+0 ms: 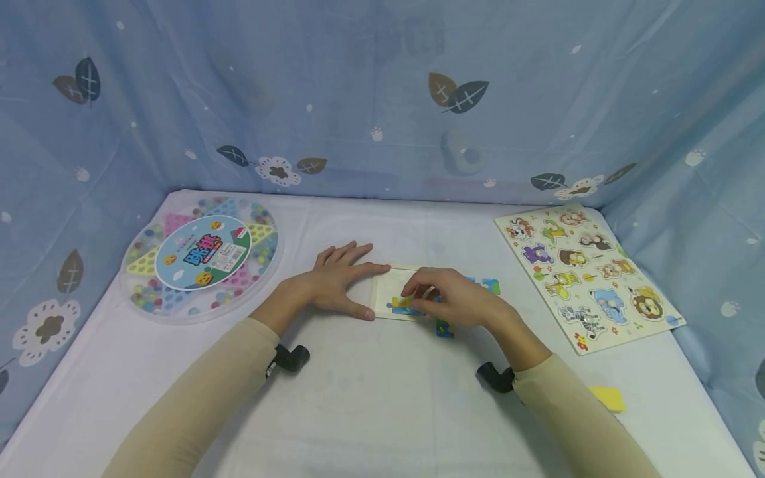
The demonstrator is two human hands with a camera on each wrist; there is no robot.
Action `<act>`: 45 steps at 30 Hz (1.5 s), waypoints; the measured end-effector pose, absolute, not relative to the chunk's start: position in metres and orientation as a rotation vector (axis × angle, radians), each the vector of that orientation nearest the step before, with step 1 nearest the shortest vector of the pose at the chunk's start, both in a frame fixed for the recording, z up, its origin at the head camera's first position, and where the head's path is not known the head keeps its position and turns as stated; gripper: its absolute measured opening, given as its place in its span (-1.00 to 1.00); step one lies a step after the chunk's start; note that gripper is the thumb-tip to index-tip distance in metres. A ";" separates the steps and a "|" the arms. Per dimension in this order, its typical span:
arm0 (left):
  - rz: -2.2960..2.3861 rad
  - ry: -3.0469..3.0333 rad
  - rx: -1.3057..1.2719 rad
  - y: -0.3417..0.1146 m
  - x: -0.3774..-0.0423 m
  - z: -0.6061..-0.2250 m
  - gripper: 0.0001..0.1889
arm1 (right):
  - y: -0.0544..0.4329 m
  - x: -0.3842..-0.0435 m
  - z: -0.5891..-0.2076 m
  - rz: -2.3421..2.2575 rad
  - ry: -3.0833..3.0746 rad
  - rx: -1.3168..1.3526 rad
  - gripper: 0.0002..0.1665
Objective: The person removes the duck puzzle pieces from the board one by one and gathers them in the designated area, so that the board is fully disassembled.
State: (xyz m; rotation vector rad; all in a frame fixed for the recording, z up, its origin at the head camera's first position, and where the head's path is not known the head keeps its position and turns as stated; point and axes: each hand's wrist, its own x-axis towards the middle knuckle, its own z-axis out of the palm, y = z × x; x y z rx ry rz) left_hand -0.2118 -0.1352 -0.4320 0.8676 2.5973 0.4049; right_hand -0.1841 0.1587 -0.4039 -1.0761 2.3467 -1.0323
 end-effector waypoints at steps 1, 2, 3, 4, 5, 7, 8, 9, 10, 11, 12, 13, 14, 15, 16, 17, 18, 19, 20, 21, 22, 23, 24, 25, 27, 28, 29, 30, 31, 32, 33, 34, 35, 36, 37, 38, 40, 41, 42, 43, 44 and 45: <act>0.405 2.600 0.868 -0.135 -0.212 -0.432 0.02 | 0.157 -0.185 -0.405 -1.037 2.343 -1.090 -0.77; 0.410 2.599 0.870 -0.136 -0.212 -0.432 0.02 | 0.156 -0.186 -0.406 -1.037 2.342 -1.101 -0.77; 0.414 2.601 0.875 -0.136 -0.212 -0.432 0.02 | 0.154 -0.186 -0.406 -1.036 2.340 -1.104 -0.77; 0.417 2.603 0.880 -0.136 -0.212 -0.432 0.02 | 0.153 -0.187 -0.406 -1.033 2.342 -1.113 -0.78; 0.420 2.604 0.886 -0.136 -0.212 -0.432 0.02 | 0.152 -0.187 -0.406 -1.029 2.345 -1.115 -0.78; 0.426 2.605 0.891 -0.136 -0.213 -0.432 0.02 | 0.149 -0.188 -0.406 -1.014 2.356 -1.108 -0.78; 0.431 2.601 0.893 -0.136 -0.213 -0.432 0.02 | 0.148 -0.188 -0.405 -1.004 2.363 -1.100 -0.77; 0.429 2.602 0.894 -0.136 -0.213 -0.431 0.02 | 0.146 -0.189 -0.405 -0.994 2.369 -1.094 -0.77; 0.425 2.601 0.892 -0.137 -0.213 -0.431 0.02 | 0.145 -0.189 -0.405 -0.982 2.375 -1.090 -0.76; 0.424 2.598 0.891 -0.137 -0.213 -0.431 0.02 | 0.144 -0.190 -0.405 -0.967 2.381 -1.079 -0.76; 0.420 2.597 0.889 -0.137 -0.213 -0.432 0.01 | 0.143 -0.190 -0.405 -0.951 2.386 -1.067 -0.76; 0.418 2.594 0.890 -0.137 -0.213 -0.432 0.01 | 0.142 -0.190 -0.405 -0.937 2.389 -1.057 -0.76; 0.413 2.593 0.891 -0.137 -0.213 -0.433 0.02 | 0.141 -0.191 -0.406 -0.921 2.391 -1.047 -0.75; 0.406 2.596 0.892 -0.137 -0.213 -0.433 0.02 | 0.141 -0.191 -0.406 -0.908 2.394 -1.039 -0.75; 0.408 2.596 0.893 -0.137 -0.213 -0.434 0.02 | 0.140 -0.191 -0.406 -0.898 2.395 -1.033 -0.75; 0.411 2.597 0.895 -0.137 -0.213 -0.434 0.02 | 0.140 -0.191 -0.407 -0.891 2.395 -1.030 -0.75; 0.410 2.598 0.895 -0.137 -0.214 -0.434 0.03 | 0.140 -0.192 -0.407 -0.887 2.395 -1.029 -0.75; 0.416 2.597 0.891 -0.138 -0.214 -0.435 0.03 | 0.140 -0.192 -0.407 -0.886 2.395 -1.032 -0.75; 0.418 2.596 0.890 -0.138 -0.214 -0.435 0.04 | 0.140 -0.192 -0.407 -0.884 2.396 -1.034 -0.76; 0.420 2.597 0.891 -0.138 -0.214 -0.435 0.04 | 0.140 -0.192 -0.408 -0.883 2.397 -1.035 -0.76; 0.421 2.596 0.891 -0.138 -0.214 -0.435 0.04 | 0.140 -0.193 -0.408 -0.885 2.395 -1.033 -0.76; 0.416 2.597 0.891 -0.138 -0.214 -0.435 0.04 | 0.140 -0.193 -0.408 -0.887 2.393 -1.030 -0.77; 0.416 2.594 0.888 -0.138 -0.214 -0.435 0.04 | 0.140 -0.193 -0.408 -0.889 2.392 -1.025 -0.77; 0.415 2.593 0.886 -0.137 -0.213 -0.434 0.03 | 0.140 -0.192 -0.408 -0.892 2.388 -1.022 -0.78; 0.401 2.594 0.884 -0.137 -0.213 -0.433 0.03 | 0.140 -0.192 -0.409 -0.899 2.380 -1.017 -0.78; 0.399 2.593 0.882 -0.136 -0.213 -0.432 0.03 | 0.141 -0.192 -0.409 -0.907 2.372 -1.016 -0.77; 0.400 2.594 0.882 -0.136 -0.213 -0.432 0.02 | 0.141 -0.192 -0.409 -0.914 2.363 -1.017 -0.77; 0.398 2.593 0.881 -0.136 -0.213 -0.432 0.02 | 0.141 -0.192 -0.409 -0.920 2.355 -1.020 -0.76; 0.395 2.595 0.881 -0.136 -0.213 -0.432 0.02 | 0.141 -0.192 -0.409 -0.926 2.346 -1.024 -0.75; 0.395 2.597 0.881 -0.136 -0.213 -0.431 0.01 | 0.141 -0.192 -0.408 -0.932 2.339 -1.028 -0.74; 0.396 2.598 0.883 -0.136 -0.213 -0.432 0.01 | 0.140 -0.192 -0.408 -0.937 2.334 -1.030 -0.73; 0.398 2.599 0.883 -0.136 -0.212 -0.432 0.01 | 0.140 -0.192 -0.408 -0.941 2.331 -1.036 -0.72; 0.399 2.600 0.883 -0.136 -0.212 -0.432 0.01 | 0.140 -0.192 -0.408 -0.941 2.331 -1.042 -0.71; 0.398 2.598 0.882 -0.136 -0.213 -0.432 0.01 | 0.140 -0.191 -0.408 -0.942 2.332 -1.049 -0.71; 0.398 2.598 0.882 -0.136 -0.212 -0.432 0.01 | 0.139 -0.191 -0.407 -0.939 2.336 -1.055 -0.70; 0.399 2.597 0.883 -0.136 -0.212 -0.432 0.01 | 0.139 -0.191 -0.407 -0.933 2.341 -1.059 -0.69; 0.397 2.594 0.884 -0.136 -0.212 -0.432 0.02 | 0.138 -0.190 -0.407 -0.923 2.346 -1.067 -0.67; 0.394 2.594 0.886 -0.136 -0.212 -0.432 0.02 | 0.138 -0.190 -0.407 -0.918 2.345 -1.066 -0.66; 0.392 2.594 0.886 -0.136 -0.212 -0.432 0.02 | 0.138 -0.190 -0.406 -0.912 2.345 -1.067 -0.64; 0.388 2.593 0.886 -0.136 -0.212 -0.432 0.02 | 0.138 -0.189 -0.406 -0.905 2.345 -1.068 -0.63; 0.383 2.593 0.885 -0.136 -0.212 -0.432 0.02 | 0.138 -0.189 -0.406 -0.902 2.343 -1.070 -0.62; 0.380 2.592 0.884 -0.136 -0.212 -0.432 0.02 | 0.138 -0.189 -0.406 -0.902 2.341 -1.074 -0.61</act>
